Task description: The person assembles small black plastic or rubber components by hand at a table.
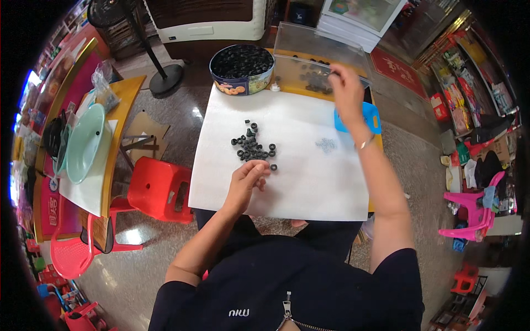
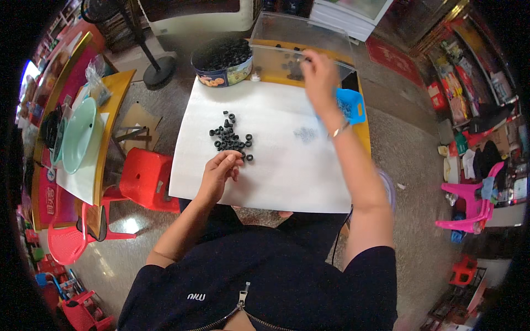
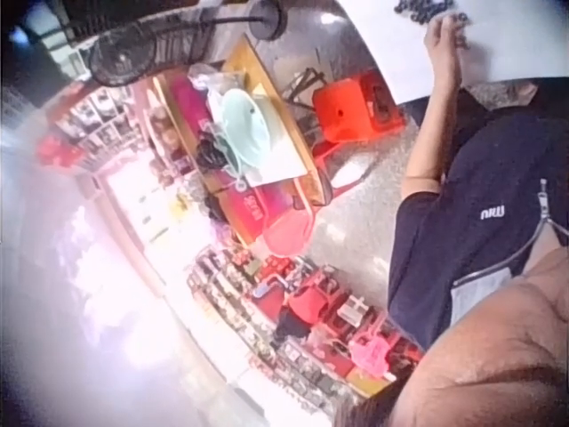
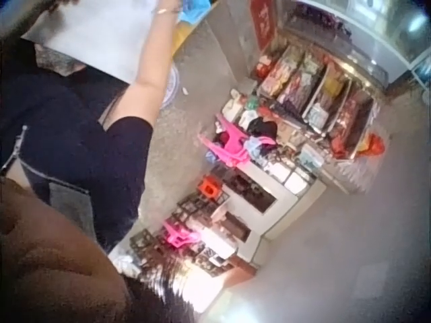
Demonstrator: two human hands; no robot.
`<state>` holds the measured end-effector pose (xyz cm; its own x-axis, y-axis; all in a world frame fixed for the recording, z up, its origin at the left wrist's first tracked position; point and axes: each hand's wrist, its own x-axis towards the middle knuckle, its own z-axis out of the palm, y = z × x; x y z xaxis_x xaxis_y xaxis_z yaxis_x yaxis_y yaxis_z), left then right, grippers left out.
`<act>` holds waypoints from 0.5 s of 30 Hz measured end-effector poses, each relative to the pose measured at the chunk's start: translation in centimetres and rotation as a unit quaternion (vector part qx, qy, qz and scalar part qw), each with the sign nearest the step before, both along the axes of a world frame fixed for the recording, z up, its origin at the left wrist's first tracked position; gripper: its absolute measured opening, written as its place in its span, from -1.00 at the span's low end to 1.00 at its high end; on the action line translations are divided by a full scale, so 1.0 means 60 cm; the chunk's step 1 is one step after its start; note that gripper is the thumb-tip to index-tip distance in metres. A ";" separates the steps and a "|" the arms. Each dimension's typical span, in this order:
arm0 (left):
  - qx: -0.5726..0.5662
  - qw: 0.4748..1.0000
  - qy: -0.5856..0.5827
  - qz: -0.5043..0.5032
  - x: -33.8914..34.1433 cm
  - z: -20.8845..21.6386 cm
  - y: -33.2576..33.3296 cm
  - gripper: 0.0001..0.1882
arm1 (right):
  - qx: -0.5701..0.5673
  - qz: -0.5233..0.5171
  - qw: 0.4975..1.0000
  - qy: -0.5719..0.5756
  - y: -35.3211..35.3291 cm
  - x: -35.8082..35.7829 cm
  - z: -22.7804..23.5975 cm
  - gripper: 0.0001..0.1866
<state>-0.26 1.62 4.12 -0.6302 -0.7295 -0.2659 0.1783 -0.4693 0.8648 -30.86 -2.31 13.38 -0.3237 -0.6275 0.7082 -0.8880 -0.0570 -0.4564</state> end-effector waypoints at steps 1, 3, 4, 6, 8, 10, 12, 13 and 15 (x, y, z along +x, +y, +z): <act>-0.028 0.999 -0.024 0.029 -0.001 -0.009 -0.002 -0.72 | -0.012 -0.030 0.999 0.042 -0.026 -0.046 -0.001 -0.76; -0.028 0.998 -0.024 0.052 0.001 -0.038 -0.004 -0.78 | 0.020 -0.057 0.996 0.072 -0.066 -0.108 0.001 -0.77; -0.056 0.997 -0.013 0.058 -0.001 -0.047 -0.003 -0.80 | 0.022 -0.056 0.996 0.071 -0.076 -0.131 -0.003 -0.77; -0.080 0.995 -0.005 0.063 -0.003 -0.054 0.001 -0.82 | 0.049 -0.078 0.992 0.081 -0.085 -0.161 -0.021 -0.75; -0.103 0.992 -0.022 0.069 0.005 -0.051 0.001 -0.84 | 0.012 -0.057 0.992 0.111 -0.084 -0.109 -0.024 -0.76; -0.106 0.991 -0.034 0.068 0.010 -0.047 0.002 -0.84 | 0.002 0.012 0.996 0.094 -0.060 -0.036 -0.029 -0.83; -0.113 0.991 -0.042 0.061 0.010 -0.047 0.003 -0.84 | 0.049 0.121 0.989 0.074 -0.023 0.026 -0.066 -0.89; -0.130 0.989 -0.050 0.055 0.009 -0.049 0.002 -0.84 | 0.087 0.150 0.985 0.020 -0.001 0.060 -0.090 -0.90; -0.149 0.986 -0.057 0.049 0.006 -0.048 0.001 -0.85 | 0.147 0.189 0.969 -0.051 0.049 0.111 -0.124 -0.92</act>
<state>0.12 1.67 1.24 -0.5307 -0.8421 -0.0957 0.1039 -0.1768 0.9788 -24.17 0.62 5.93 -0.0901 -0.8849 0.4570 -0.7776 -0.2242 -0.5874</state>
